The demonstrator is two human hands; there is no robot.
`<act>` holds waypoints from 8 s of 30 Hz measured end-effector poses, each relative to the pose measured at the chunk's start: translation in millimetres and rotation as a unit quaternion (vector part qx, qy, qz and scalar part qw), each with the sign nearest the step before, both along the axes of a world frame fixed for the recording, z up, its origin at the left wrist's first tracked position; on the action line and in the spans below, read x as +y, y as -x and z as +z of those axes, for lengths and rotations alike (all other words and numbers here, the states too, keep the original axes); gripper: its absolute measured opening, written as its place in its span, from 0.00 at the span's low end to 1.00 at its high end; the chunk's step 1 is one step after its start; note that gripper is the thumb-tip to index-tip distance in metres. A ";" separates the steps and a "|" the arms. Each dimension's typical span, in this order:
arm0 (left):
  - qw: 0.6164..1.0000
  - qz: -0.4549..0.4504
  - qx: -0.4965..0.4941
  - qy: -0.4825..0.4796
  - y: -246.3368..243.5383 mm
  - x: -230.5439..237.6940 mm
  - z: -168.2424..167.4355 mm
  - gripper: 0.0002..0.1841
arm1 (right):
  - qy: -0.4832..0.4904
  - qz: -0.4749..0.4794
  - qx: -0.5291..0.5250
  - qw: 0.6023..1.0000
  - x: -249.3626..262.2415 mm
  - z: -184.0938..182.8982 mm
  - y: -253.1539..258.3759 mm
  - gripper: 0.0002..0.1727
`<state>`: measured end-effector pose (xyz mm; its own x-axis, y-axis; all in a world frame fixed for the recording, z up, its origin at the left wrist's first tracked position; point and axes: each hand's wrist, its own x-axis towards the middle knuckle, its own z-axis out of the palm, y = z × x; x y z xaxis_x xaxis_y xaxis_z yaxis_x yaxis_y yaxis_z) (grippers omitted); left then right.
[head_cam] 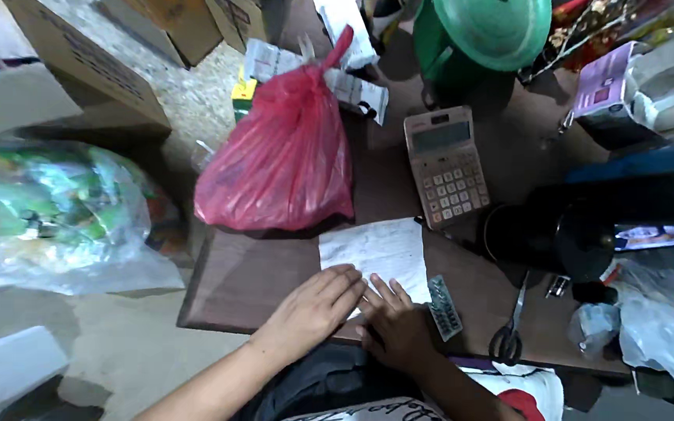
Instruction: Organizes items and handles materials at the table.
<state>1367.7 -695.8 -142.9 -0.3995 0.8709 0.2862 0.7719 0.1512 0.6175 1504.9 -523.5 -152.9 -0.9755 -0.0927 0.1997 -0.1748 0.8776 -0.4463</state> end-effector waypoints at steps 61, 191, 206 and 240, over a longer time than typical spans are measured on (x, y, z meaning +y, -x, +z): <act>0.922 0.371 0.073 0.083 -42.3 -8.1 11.5 0.12 | 0.131 -0.481 0.263 0.826 69.1 7.2 -13.9 0.40; 0.927 0.350 0.136 -0.030 -36.7 -9.6 -8.1 0.06 | 0.200 -0.639 0.187 0.719 144.7 41.9 -14.3 0.79; 0.927 0.355 0.118 -0.004 -37.0 -9.7 -3.7 0.07 | 0.183 -0.585 0.143 0.777 81.2 44.1 40.9 0.79; 0.926 0.368 0.054 0.067 -38.3 -7.8 5.6 0.09 | 0.376 -0.016 0.334 0.864 -15.4 103.8 -156.4 0.35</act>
<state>1406.0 -703.6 -137.3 -0.8747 0.4038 0.2682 0.4847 0.7307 0.4807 1661.3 -538.8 -49.1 -0.6183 0.3333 0.7118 -0.5953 0.3927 -0.7010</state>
